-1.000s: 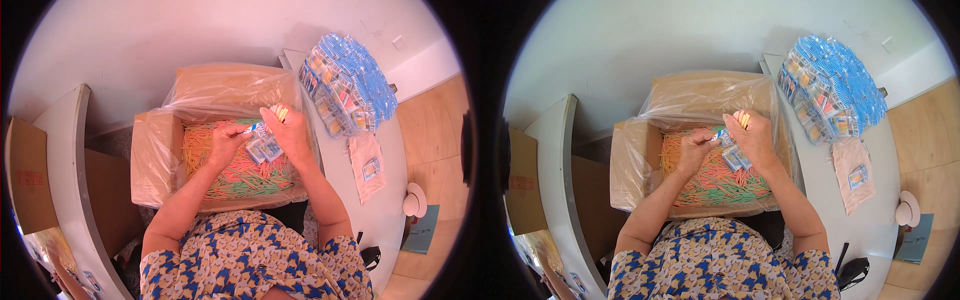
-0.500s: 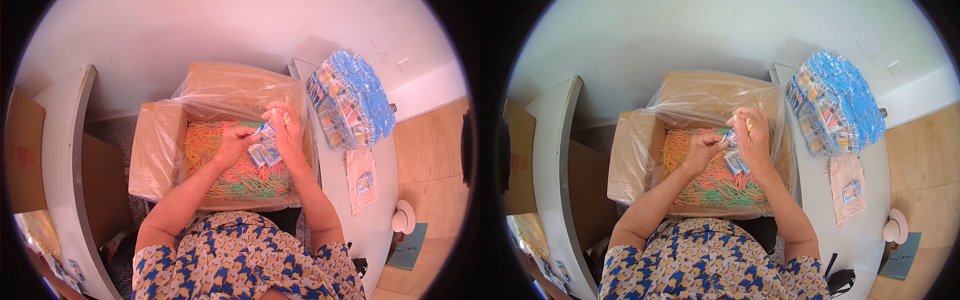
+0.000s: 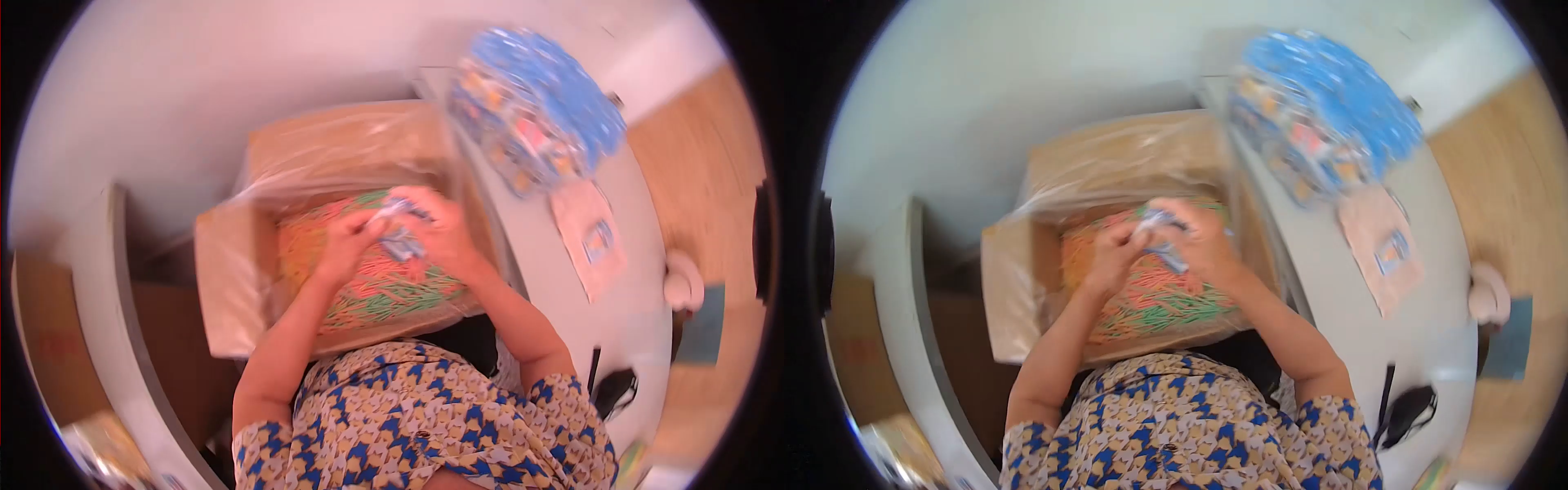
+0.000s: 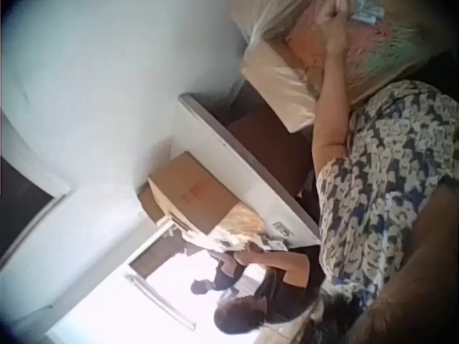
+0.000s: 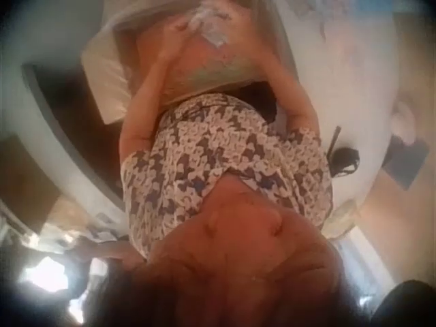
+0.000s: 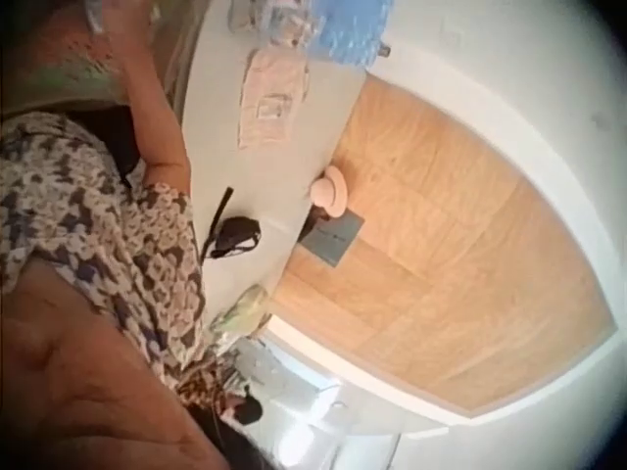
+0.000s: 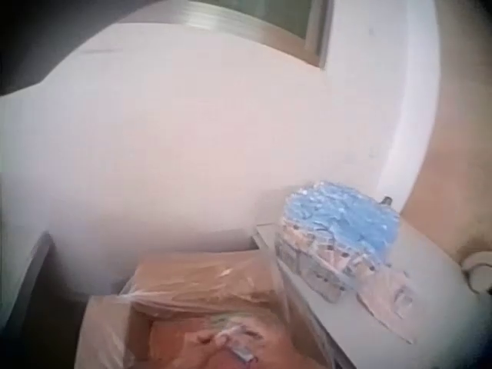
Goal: Manually packaging small paper items into individual plastic bags at a factory workstation.
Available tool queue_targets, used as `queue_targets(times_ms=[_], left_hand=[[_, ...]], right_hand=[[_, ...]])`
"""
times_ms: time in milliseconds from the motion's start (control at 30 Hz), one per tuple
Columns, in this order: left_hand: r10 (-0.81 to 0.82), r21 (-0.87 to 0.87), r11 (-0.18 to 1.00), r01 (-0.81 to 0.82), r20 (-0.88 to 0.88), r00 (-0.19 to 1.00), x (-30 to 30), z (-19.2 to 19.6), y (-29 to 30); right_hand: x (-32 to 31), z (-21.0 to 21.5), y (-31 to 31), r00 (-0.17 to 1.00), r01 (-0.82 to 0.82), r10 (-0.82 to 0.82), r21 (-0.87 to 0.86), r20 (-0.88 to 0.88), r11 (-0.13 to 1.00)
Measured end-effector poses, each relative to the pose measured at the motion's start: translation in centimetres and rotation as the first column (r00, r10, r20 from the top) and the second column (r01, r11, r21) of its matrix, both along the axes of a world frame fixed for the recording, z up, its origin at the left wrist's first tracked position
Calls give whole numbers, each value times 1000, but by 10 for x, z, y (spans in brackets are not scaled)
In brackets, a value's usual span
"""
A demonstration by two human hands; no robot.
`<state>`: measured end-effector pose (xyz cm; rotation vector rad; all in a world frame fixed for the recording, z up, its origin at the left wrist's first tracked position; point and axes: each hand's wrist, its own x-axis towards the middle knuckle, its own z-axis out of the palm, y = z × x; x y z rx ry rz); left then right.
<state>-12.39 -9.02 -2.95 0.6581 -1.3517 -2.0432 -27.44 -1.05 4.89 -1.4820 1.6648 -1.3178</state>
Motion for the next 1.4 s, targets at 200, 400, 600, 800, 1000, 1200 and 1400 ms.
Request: queue_targets(times_ms=[200,400,600,800,1000,1200,1400], left_hand=[[-48,-155,985,70,140,989,14,-9,7],[34,-379,918,121,378,925,6,-13,9],[211,-794,497,351,502,839,-38,-23,12],[328,-852,218,476,523,787,-84,-43,18],[32,-600,450,661,751,660,-71,-44,14],[140,-669,523,528,678,721,-93,-29,17],[456,-874,360,326,470,756,-111,-46,16]], right_hand=[[-95,19,81,971,203,-228,-265,-68,943],[-298,-6,216,551,789,-819,-223,-158,573],[-340,-36,244,202,658,-802,-528,-563,536],[-262,-15,192,240,577,-722,-503,-649,644],[-200,9,169,274,394,-579,-459,-768,796],[-165,3,139,447,207,-524,-486,-725,849],[-149,-1,149,519,266,-574,-519,-633,812]])
